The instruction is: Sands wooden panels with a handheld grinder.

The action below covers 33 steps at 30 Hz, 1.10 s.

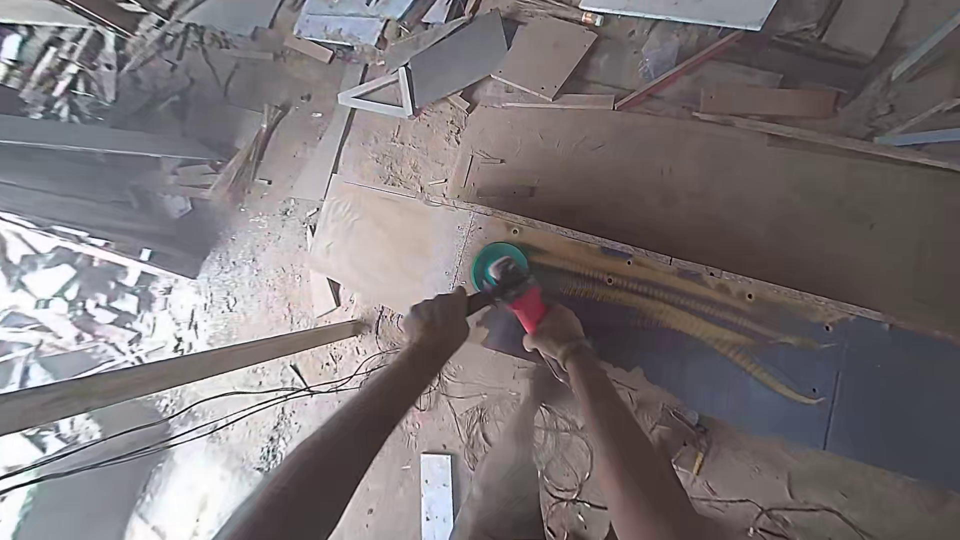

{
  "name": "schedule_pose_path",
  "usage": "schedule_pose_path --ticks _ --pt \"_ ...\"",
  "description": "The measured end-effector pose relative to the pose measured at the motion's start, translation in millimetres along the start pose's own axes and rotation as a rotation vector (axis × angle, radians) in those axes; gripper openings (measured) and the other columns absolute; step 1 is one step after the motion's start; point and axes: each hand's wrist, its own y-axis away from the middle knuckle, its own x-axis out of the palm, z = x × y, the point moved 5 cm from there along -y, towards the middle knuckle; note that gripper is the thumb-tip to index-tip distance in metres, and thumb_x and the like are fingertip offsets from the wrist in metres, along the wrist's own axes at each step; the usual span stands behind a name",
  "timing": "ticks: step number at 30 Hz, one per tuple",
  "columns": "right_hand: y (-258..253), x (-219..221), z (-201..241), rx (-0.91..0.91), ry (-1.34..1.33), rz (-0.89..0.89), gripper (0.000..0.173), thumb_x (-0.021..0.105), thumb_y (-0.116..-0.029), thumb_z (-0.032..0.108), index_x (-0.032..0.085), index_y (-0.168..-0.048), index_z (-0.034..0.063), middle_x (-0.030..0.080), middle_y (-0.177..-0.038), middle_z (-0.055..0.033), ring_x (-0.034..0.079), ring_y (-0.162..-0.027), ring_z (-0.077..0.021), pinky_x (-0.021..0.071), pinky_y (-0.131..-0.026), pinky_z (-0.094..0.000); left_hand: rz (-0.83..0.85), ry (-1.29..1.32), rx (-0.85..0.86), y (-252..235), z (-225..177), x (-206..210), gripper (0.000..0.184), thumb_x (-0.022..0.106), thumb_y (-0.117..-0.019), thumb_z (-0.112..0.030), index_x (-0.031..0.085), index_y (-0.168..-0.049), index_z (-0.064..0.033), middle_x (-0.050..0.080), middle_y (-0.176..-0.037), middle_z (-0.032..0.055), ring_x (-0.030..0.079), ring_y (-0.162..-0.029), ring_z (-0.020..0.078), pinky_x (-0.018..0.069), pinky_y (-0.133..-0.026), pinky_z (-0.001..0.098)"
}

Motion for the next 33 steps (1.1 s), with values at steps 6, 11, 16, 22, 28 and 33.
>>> schedule_pose_path --ticks 6,11,16,22,28,33 --pt "32.4 -41.7 75.1 -0.006 0.365 0.042 0.047 0.08 -0.0774 0.035 0.068 -0.109 0.002 0.071 -0.116 -0.0175 0.07 -0.11 -0.0327 0.0572 -0.087 -0.0563 0.055 0.335 0.064 -39.4 42.3 57.4 0.038 0.066 -0.0952 -0.034 0.065 -0.123 -0.0088 0.072 -0.112 0.0206 0.07 -0.107 0.0409 0.0543 -0.087 0.0655" --pt "75.9 -91.1 19.0 0.187 0.523 0.036 0.061 0.082 -0.0781 0.032 0.063 -0.124 -0.0036 0.067 -0.126 -0.0246 0.066 -0.119 -0.0392 0.0547 -0.095 -0.0606 0.149 0.576 0.213 -19.4 -69.0 93.7 0.035 0.064 -0.0937 -0.033 0.067 -0.123 -0.0138 0.073 -0.111 0.0151 0.071 -0.104 0.0364 0.0564 -0.086 0.0642" --pt "105.7 -135.6 -96.9 0.399 0.481 -0.046 0.064 0.085 -0.0747 0.031 0.064 -0.125 -0.0017 0.069 -0.124 -0.0243 0.067 -0.119 -0.0397 0.0537 -0.097 -0.0615 0.261 0.54 0.365 14.7 -195.3 91.0 0.034 0.063 -0.0947 -0.036 0.067 -0.123 -0.0173 0.074 -0.115 0.0127 0.072 -0.106 0.0348 0.0573 -0.085 0.0638" --pt "147.2 -100.8 -340.3 0.623 0.171 -0.187 0.071 0.092 -0.0703 0.032 0.065 -0.126 -0.0027 0.07 -0.121 -0.0269 0.067 -0.117 -0.0425 0.0534 -0.099 -0.0619 0.356 0.274 0.642 81.3 -349.0 104.0 0.038 0.073 -0.0869 -0.022 0.066 -0.123 -0.0112 0.071 -0.119 0.0179 0.069 -0.107 0.0409 0.0566 -0.079 0.0653" --pt "137.8 3.2 -377.3 0.439 -0.436 -0.322 0.072 0.095 -0.0578 0.012 0.065 -0.121 -0.0049 0.071 -0.114 -0.0238 0.069 -0.109 -0.0361 0.056 -0.096 -0.0568 0.398 0.115 0.631 132.1 -328.4 71.8 0.033 0.068 -0.0928 -0.011 0.063 -0.124 -0.0021 0.068 -0.118 0.0236 0.067 -0.107 0.0433 0.0571 -0.077 0.0611" --pt "64.6 22.3 -197.9 0.151 -0.389 -0.175 0.073 0.094 -0.0519 0.025 0.068 -0.117 0.0044 0.073 -0.105 -0.0136 0.071 -0.101 -0.0285 0.058 -0.091 -0.0541 0.202 0.003 0.357 76.6 -162.4 27.6 0.032 0.064 -0.0902 -0.001 0.064 -0.122 -0.0018 0.069 -0.115 0.0229 0.068 -0.104 0.0436 0.0566 -0.077 0.0613"
